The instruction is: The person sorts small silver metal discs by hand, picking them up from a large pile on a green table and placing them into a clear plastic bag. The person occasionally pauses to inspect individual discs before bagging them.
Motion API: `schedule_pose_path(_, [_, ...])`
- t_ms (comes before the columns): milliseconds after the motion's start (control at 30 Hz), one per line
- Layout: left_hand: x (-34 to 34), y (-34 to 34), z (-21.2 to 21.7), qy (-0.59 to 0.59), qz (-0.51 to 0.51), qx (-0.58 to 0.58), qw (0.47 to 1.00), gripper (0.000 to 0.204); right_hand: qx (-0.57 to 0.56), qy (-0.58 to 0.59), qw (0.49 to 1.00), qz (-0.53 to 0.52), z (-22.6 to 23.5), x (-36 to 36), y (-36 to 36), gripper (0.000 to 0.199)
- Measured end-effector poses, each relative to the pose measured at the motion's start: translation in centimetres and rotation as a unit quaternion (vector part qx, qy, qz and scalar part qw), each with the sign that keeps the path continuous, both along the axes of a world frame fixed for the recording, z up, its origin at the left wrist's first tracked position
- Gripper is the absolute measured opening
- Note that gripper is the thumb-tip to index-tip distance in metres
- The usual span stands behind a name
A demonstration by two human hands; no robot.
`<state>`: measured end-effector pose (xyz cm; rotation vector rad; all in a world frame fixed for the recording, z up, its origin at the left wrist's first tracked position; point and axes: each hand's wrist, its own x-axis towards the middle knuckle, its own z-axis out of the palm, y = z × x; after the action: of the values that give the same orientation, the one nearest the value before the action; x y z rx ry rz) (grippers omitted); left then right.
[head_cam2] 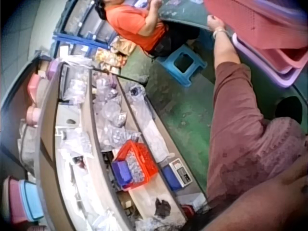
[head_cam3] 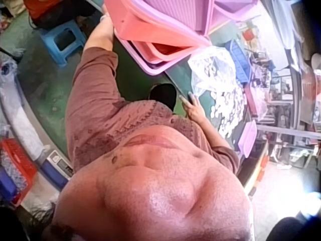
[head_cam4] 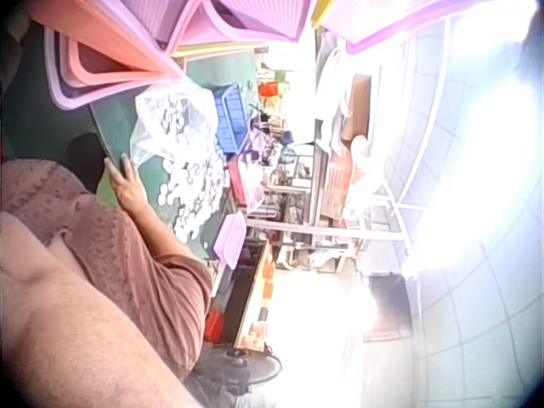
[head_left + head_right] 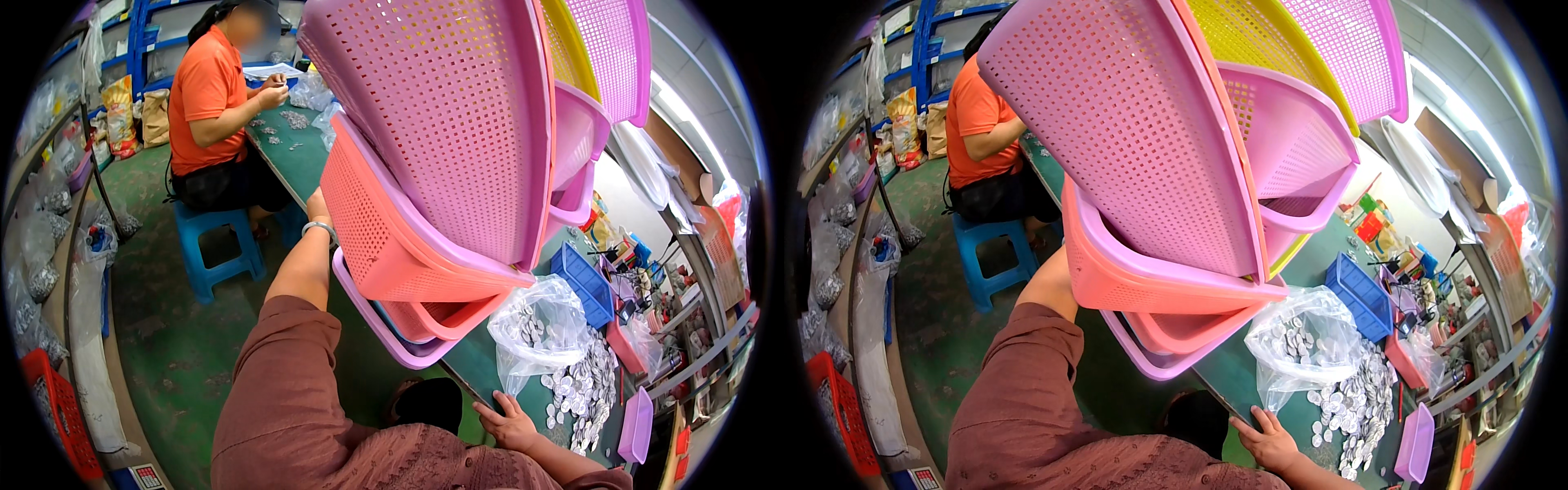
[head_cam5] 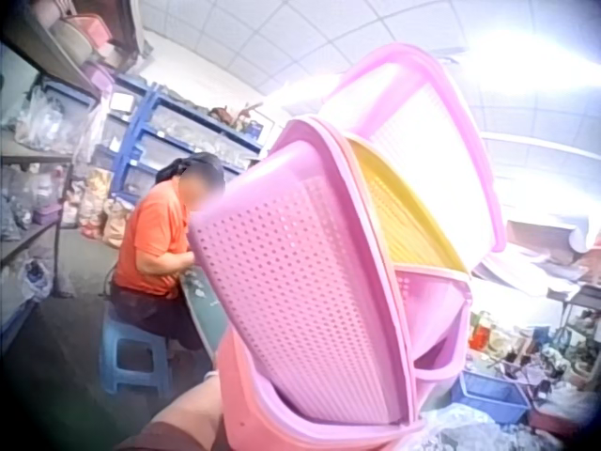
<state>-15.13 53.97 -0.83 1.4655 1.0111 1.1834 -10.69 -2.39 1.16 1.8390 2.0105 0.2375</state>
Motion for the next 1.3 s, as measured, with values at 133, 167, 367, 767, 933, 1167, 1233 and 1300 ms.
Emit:
schedule_pose_path(133, [-0.3,-0.5,0.5,0.020,-0.010,-0.010,1.000,0.035,0.008,-0.007,1.000,0.008,0.1,-0.1,0.1,0.022])
schedule_pose_path(167, [-0.5,-0.6,0.7,0.023,-0.009,-0.012,1.000,0.035,0.005,-0.007,1.000,0.008,0.1,-0.1,0.1,0.023])
schedule_pose_path(367, [-0.5,-0.6,0.9,0.031,0.001,-0.004,1.000,0.034,0.002,-0.006,1.000,0.008,0.2,0.0,0.1,0.023])
schedule_pose_path(767, [-0.2,0.5,-0.1,0.066,-0.109,0.023,0.992,0.053,0.010,0.008,1.000,0.004,0.3,-0.1,0.2,0.019])
schedule_pose_path(933, [0.4,0.7,-0.2,0.053,-0.123,0.011,0.991,0.058,0.023,0.008,1.000,0.007,0.1,0.1,-0.1,0.018])
schedule_pose_path(1167, [1.3,3.7,-1.7,-0.143,-0.138,-0.104,0.975,0.064,0.041,0.015,0.999,0.013,-0.2,0.4,-0.2,0.017])
schedule_pose_path(1233, [1.6,6.0,-3.1,-0.292,-0.122,-0.206,0.926,0.066,0.042,0.017,0.999,0.011,-0.2,0.2,-0.2,0.017])
schedule_pose_path(1300, [0.9,9.7,-4.6,-0.433,-0.056,-0.302,0.848,0.068,0.044,0.020,0.999,0.016,0.0,0.4,-0.2,0.018])
